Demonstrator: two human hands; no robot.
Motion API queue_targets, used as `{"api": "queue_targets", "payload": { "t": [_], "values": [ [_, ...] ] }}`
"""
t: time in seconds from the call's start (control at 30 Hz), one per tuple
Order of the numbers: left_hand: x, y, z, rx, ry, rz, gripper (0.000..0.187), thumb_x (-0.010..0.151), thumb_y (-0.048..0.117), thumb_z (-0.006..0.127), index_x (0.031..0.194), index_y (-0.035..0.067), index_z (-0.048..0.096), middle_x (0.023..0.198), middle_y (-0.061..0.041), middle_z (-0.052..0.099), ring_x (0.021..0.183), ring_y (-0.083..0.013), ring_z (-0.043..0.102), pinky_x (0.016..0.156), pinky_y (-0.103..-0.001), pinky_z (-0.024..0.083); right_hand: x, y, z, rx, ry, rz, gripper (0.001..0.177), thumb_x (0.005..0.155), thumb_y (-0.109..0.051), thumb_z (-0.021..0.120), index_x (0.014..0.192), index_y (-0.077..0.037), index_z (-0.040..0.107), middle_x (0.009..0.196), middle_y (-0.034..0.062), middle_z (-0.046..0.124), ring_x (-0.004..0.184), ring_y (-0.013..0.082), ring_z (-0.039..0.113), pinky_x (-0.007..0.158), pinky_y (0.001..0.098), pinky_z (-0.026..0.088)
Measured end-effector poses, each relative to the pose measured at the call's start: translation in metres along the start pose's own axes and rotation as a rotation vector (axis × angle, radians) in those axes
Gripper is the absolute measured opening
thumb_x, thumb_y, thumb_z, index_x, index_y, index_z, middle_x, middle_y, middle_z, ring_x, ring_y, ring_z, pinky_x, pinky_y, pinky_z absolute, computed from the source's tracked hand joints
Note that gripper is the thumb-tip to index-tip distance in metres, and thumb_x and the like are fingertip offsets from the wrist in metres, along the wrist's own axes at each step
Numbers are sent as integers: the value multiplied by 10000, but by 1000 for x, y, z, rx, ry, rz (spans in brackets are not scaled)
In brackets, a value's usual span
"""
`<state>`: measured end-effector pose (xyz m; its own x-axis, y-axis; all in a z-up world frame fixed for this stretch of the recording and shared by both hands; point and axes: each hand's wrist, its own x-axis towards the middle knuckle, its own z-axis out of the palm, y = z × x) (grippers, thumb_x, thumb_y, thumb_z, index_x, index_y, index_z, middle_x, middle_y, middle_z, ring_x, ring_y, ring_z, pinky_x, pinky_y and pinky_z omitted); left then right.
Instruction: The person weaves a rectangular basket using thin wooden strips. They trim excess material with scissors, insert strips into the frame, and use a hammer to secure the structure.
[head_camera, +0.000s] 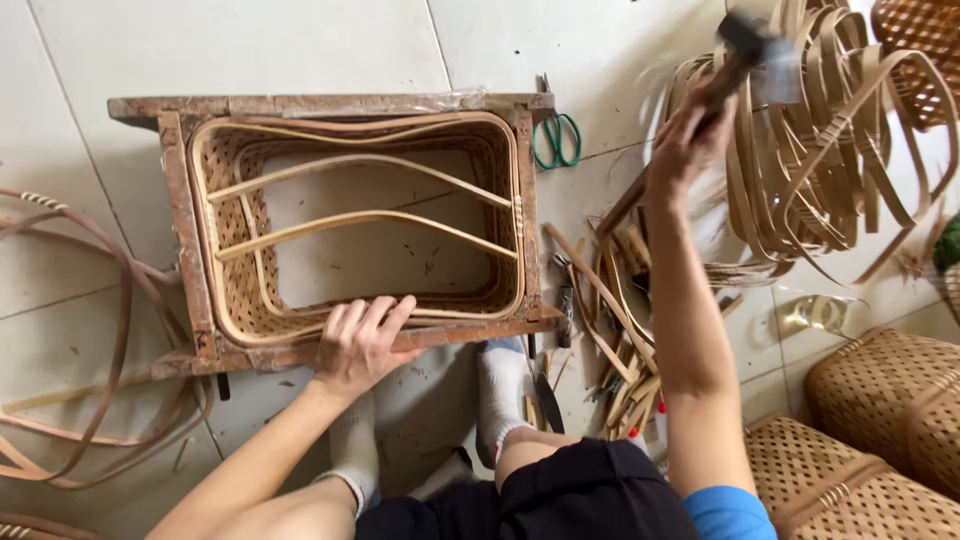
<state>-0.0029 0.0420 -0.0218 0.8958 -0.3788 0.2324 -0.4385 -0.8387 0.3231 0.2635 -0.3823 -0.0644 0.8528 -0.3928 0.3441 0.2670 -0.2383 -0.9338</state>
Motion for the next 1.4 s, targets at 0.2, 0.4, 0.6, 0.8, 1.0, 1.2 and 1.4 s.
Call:
{"api": "queue_targets", "payload": {
  "t": [0.2,0.4,0.6,0.8,1.0,1.2,1.4],
  "values": [
    [-7,0,7,2,11,8,720,648,570,838,1202,134,688,974,-41,659,826,-233,616,753,-398,513,-74,-141,-27,-541,-593,-284,119,1182,-135,485,1147,-92,591,706,16,549,540,102,502,546,262,440],
    [-8,0,10,30,62,25,643,683,598,821,1116,139,695,902,-43,646,796,-237,620,703,-383,508,-173,-179,-16,-592,-783,-468,310,1049,-47,597,1356,-15,566,1187,234,721,921,311,747,806,410,651],
    [-4,-3,5,-38,79,17,670,693,623,823,1116,123,682,908,-47,641,797,-245,621,721,-385,511,-189,-175,-12,-631,-700,-313,514,1040,-60,633,1527,-29,471,1108,187,734,882,267,761,787,417,645],
    [-6,-3,6,-50,111,26,675,639,567,842,1124,122,690,929,-53,647,816,-251,627,736,-388,512,-212,-169,-36,-753,-764,-312,515,984,-77,667,1470,-18,509,1034,227,730,807,327,718,669,439,591],
    [-10,-1,11,-44,64,22,615,673,569,858,1069,133,679,898,-52,636,809,-251,627,725,-389,506,-261,-148,-77,-903,-720,-116,464,964,-143,741,1381,-45,564,921,198,720,749,360,706,632,451,554],
    [-13,-1,14,-27,31,27,625,708,584,842,1103,126,688,889,-44,634,807,-237,622,720,-379,499,-279,-170,-72,-606,-780,-178,490,982,-126,684,1444,-48,541,1043,191,718,816,319,744,693,424,599],
    [-11,-5,14,-36,99,47,672,734,652,820,1131,126,685,881,-51,615,794,-240,601,717,-384,491,-195,-229,-36,-765,-1129,-365,581,1026,-181,631,1536,-78,371,1092,215,696,586,219,618,440,347,520]
  ]
}}
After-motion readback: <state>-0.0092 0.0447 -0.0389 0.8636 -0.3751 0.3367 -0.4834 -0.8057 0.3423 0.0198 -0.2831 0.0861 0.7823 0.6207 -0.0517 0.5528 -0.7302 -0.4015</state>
